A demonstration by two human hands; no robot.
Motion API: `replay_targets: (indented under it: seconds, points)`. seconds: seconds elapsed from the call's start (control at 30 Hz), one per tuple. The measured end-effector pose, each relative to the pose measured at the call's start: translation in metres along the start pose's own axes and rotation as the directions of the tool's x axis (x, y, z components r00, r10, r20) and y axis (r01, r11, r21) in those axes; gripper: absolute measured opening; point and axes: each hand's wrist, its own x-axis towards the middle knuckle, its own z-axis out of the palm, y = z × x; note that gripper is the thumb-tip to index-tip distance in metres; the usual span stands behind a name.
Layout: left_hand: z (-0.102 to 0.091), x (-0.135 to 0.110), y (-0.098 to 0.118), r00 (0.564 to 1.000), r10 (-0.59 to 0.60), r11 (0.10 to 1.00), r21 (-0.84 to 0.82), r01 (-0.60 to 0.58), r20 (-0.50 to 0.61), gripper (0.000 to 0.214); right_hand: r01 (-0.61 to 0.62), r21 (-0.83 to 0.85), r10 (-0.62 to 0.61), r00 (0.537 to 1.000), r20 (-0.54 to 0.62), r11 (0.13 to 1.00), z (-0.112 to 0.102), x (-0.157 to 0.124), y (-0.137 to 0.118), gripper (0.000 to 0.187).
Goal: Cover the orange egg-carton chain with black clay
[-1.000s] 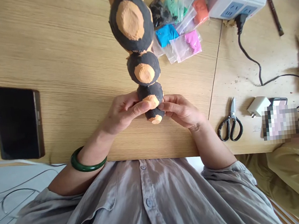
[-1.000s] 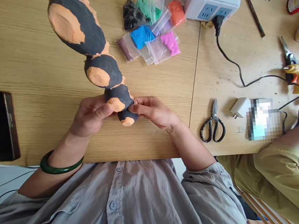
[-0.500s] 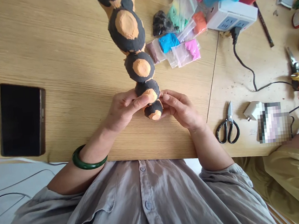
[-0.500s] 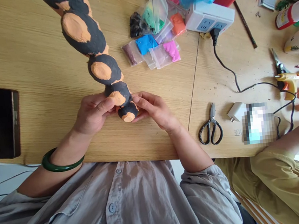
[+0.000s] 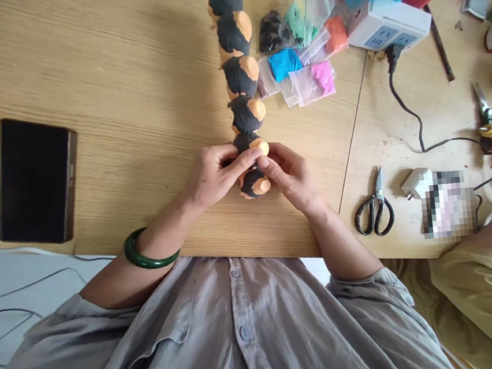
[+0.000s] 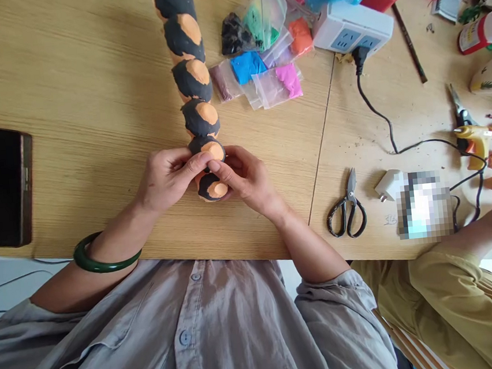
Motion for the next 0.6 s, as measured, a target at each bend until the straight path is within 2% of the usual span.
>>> replay_targets:
  seconds: [0.17, 0.27, 0.4, 0.47, 0.6]
  points:
    - [0.000, 0.000, 0.002, 1.000, 0.005, 0.999, 0.032, -0.005, -0.001, 0.070, 0.047, -0.068, -0.050, 0.998, -0.045, 0.997, 0.000, 0.002, 0.000, 0.060]
    - [0.000, -0.001, 0.000, 1.000, 0.010, 1.000, 0.022, -0.010, 0.017, 0.068, 0.032, -0.039, -0.033, 0.999, -0.026, 0.999, -0.002, 0.002, 0.000, 0.058]
    - [0.000, -0.001, -0.013, 0.996, 0.011, 0.999, -0.038, -0.014, -0.089, 0.060, -0.025, 0.035, 0.026, 1.000, -0.009, 0.999, -0.002, 0.001, 0.001, 0.056]
    - [-0.003, 0.002, -0.021, 0.990, -0.024, 0.992, -0.130, 0.006, -0.136, 0.054, -0.032, 0.039, 0.033, 0.999, -0.027, 0.999, -0.003, 0.001, 0.003, 0.056]
    - [-0.012, 0.009, -0.020, 0.983, -0.148, 0.892, -0.444, 0.087, -0.104, 0.060, -0.017, -0.018, 0.015, 0.995, -0.097, 1.000, -0.006, 0.001, 0.005, 0.058]
